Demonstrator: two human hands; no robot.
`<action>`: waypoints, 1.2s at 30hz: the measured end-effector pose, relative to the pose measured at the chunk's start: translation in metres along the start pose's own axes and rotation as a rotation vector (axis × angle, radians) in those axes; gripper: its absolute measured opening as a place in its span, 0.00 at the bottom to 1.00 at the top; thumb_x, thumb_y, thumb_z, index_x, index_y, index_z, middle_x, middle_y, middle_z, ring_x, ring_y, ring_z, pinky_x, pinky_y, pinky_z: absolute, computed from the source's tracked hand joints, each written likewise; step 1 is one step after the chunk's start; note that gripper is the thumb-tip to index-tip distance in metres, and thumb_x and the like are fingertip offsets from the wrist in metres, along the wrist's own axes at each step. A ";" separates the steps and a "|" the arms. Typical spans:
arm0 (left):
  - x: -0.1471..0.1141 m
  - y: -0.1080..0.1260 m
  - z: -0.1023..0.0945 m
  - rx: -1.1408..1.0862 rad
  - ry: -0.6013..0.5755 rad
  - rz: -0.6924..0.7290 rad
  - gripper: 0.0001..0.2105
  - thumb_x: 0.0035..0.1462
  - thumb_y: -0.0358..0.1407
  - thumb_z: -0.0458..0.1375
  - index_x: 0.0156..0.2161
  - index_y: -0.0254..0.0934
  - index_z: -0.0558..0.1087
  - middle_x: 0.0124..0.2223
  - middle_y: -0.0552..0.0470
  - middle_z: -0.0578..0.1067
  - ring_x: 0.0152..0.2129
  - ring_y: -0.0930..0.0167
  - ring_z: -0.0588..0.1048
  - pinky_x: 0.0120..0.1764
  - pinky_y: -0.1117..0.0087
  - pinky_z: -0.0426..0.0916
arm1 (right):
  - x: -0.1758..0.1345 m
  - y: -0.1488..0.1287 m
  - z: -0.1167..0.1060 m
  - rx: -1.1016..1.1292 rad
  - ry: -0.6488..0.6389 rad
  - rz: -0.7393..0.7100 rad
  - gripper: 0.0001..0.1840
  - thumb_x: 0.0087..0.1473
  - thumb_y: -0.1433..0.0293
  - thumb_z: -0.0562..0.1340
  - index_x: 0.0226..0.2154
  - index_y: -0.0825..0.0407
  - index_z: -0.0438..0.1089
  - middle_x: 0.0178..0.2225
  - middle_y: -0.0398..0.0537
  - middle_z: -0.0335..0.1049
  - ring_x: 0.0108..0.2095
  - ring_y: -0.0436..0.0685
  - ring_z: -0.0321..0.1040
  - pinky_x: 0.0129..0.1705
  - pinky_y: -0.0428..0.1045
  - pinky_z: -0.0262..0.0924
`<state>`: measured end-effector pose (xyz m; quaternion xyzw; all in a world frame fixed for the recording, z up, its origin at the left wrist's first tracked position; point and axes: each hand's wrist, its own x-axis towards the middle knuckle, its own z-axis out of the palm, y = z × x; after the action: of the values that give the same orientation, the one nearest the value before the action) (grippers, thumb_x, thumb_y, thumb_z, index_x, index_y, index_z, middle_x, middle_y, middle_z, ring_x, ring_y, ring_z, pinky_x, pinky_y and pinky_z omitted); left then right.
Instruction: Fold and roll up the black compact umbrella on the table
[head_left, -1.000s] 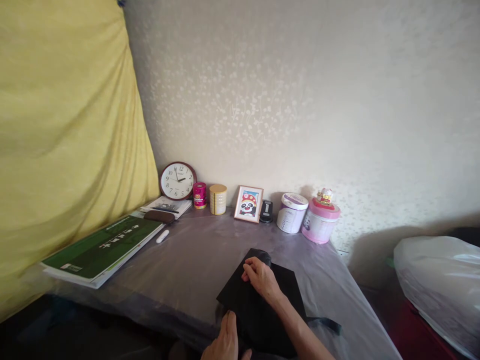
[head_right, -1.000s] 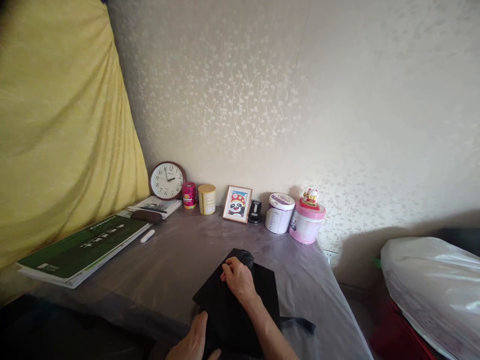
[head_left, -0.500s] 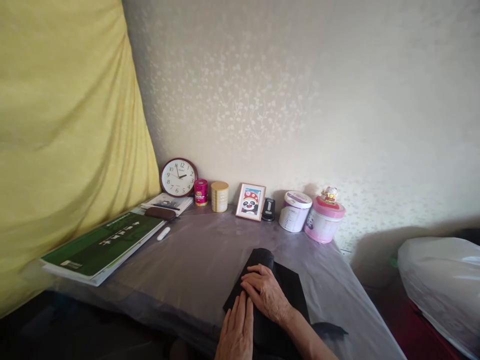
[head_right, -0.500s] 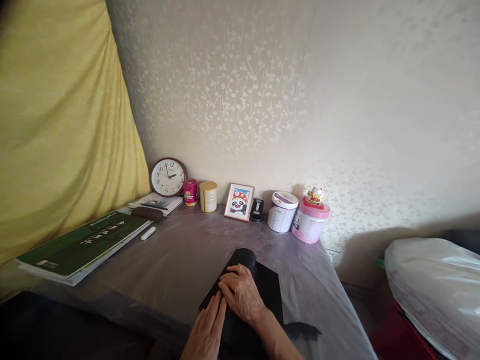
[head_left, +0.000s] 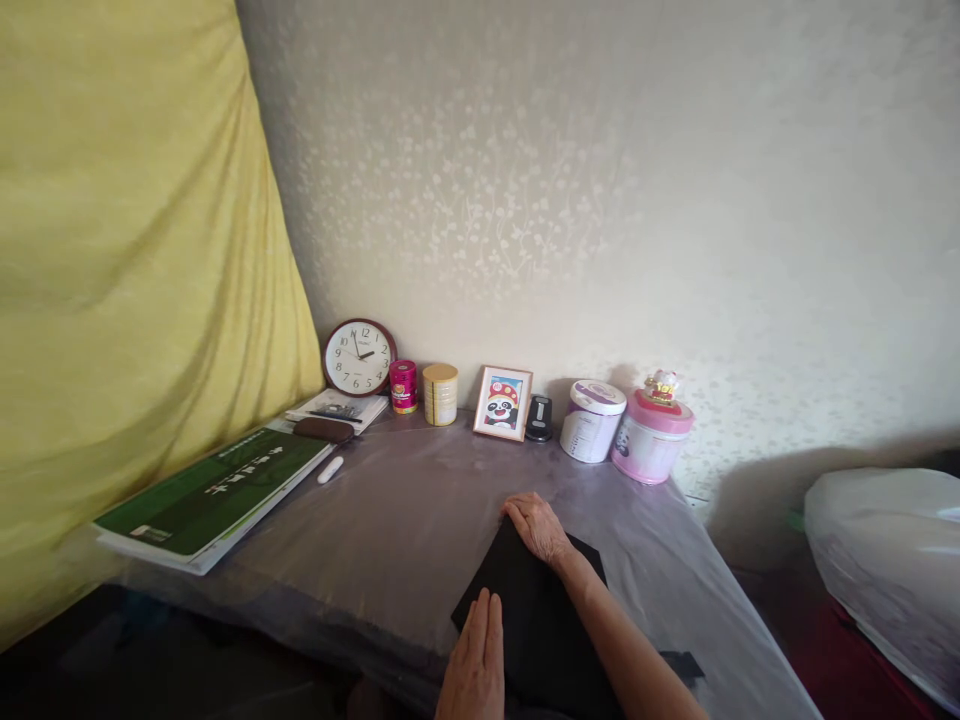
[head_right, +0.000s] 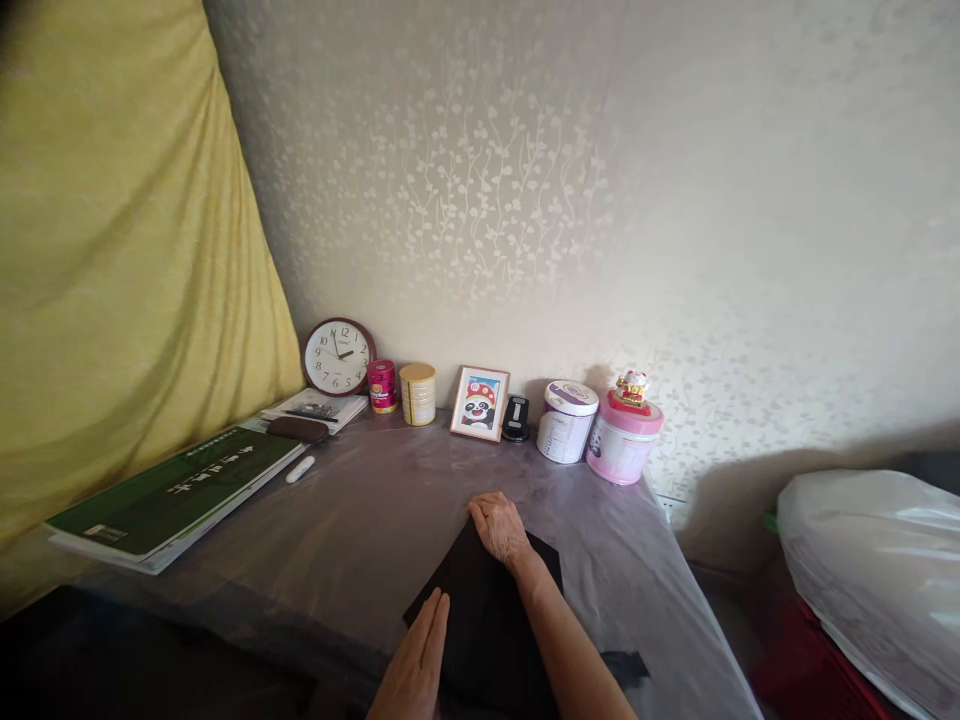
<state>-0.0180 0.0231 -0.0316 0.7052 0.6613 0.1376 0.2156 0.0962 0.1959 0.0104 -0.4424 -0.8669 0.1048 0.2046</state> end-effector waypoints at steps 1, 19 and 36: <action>-0.001 0.002 -0.002 -0.014 -0.006 0.001 0.32 0.49 0.17 0.33 0.61 0.31 0.45 0.64 0.46 0.45 0.61 0.67 0.47 0.58 0.66 0.52 | 0.002 0.002 0.001 -0.011 0.004 0.034 0.18 0.61 0.69 0.47 0.34 0.48 0.72 0.40 0.43 0.74 0.45 0.51 0.66 0.50 0.45 0.53; -0.023 0.025 -0.026 -0.014 -0.048 -0.037 0.44 0.37 0.16 0.46 0.62 0.31 0.36 0.65 0.41 0.41 0.62 0.63 0.45 0.59 0.65 0.50 | -0.130 0.045 -0.048 0.154 0.185 0.569 0.21 0.54 0.57 0.47 0.34 0.49 0.70 0.29 0.48 0.74 0.31 0.56 0.72 0.32 0.46 0.60; -0.028 0.024 -0.024 -0.002 -0.027 -0.028 0.43 0.40 0.16 0.46 0.62 0.31 0.34 0.65 0.40 0.40 0.62 0.63 0.44 0.59 0.64 0.49 | -0.096 -0.013 -0.047 0.744 0.223 0.485 0.19 0.45 0.53 0.57 0.27 0.53 0.66 0.18 0.38 0.61 0.19 0.49 0.59 0.19 0.44 0.51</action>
<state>-0.0111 -0.0025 0.0036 0.6975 0.6680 0.1255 0.2270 0.1586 0.1108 0.0323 -0.5376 -0.6145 0.4055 0.4110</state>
